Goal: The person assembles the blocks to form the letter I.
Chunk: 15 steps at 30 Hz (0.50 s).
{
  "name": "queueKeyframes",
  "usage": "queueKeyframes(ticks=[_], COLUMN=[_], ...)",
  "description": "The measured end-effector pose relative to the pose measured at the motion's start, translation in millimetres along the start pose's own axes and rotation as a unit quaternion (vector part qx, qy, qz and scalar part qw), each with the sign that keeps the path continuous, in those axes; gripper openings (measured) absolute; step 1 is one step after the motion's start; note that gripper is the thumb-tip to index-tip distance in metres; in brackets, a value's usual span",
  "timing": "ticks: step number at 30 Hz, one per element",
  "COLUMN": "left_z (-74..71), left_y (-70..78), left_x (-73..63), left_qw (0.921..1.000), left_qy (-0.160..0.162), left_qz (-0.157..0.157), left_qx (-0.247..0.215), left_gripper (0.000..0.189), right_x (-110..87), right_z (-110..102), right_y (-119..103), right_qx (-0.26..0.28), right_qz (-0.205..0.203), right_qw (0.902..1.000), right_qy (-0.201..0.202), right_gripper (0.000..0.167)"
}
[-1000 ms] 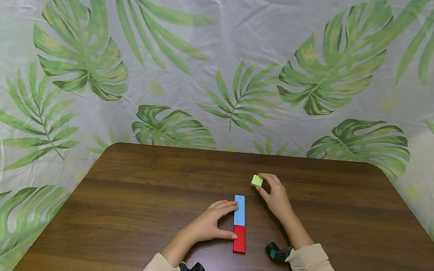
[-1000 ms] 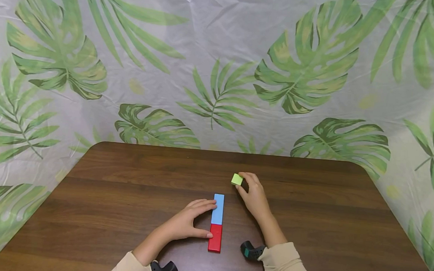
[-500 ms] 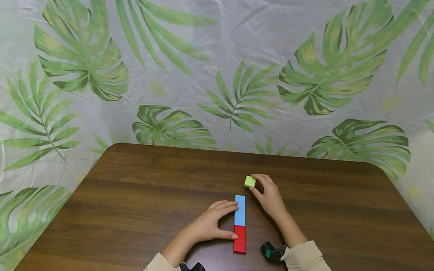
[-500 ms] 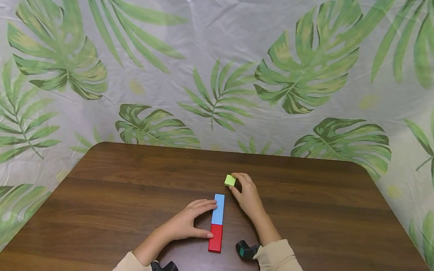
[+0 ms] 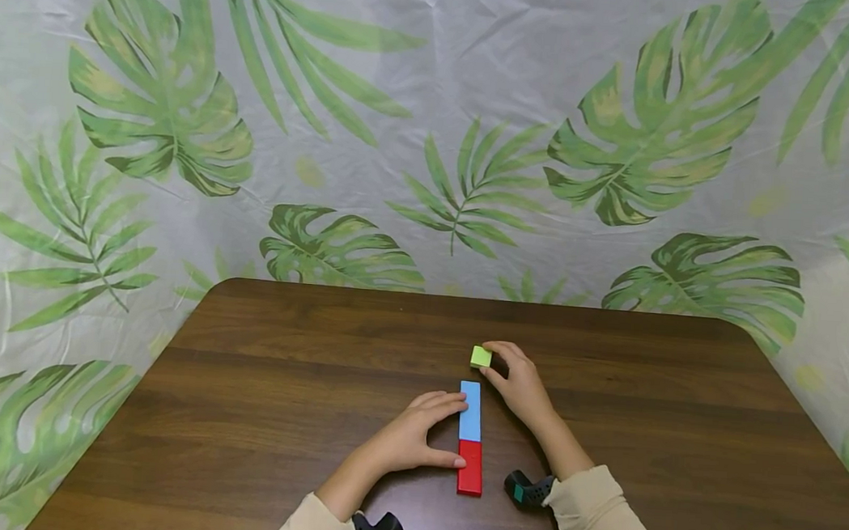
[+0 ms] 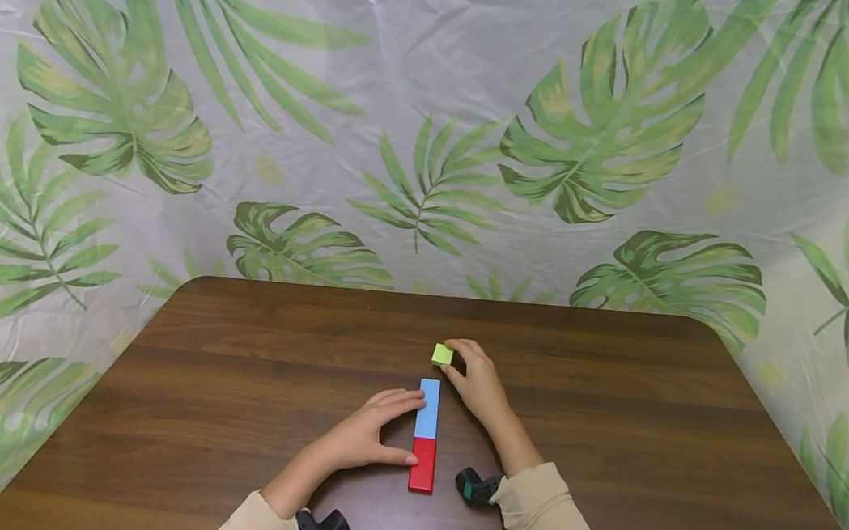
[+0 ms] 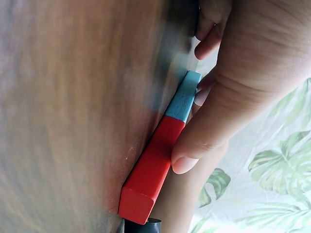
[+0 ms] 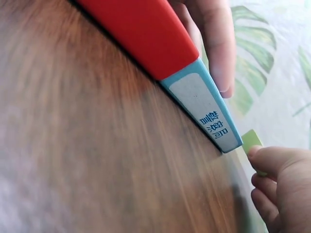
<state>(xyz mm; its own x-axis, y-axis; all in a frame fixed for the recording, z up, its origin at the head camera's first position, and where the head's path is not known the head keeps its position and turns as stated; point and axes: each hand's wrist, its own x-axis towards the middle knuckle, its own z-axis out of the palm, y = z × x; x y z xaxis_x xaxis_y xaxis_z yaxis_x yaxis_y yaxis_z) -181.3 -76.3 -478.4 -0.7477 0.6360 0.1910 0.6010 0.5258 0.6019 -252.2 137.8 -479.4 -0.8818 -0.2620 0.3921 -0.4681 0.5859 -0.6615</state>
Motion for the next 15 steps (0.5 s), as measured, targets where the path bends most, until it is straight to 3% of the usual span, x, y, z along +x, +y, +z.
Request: queueKeyframes(ticks=[15], left_z=[-0.5], left_y=[-0.3], left_x=[0.9], left_qw=[1.0000], left_qy=[-0.002], left_qz=[0.000], left_qx=[0.002], left_gripper=[0.075], right_x=[3.3], right_z=[4.5], right_y=[1.3], right_qx=[-0.006], right_qz=[0.001], right_qw=[0.9992], right_qy=[-0.039], right_gripper=[0.036])
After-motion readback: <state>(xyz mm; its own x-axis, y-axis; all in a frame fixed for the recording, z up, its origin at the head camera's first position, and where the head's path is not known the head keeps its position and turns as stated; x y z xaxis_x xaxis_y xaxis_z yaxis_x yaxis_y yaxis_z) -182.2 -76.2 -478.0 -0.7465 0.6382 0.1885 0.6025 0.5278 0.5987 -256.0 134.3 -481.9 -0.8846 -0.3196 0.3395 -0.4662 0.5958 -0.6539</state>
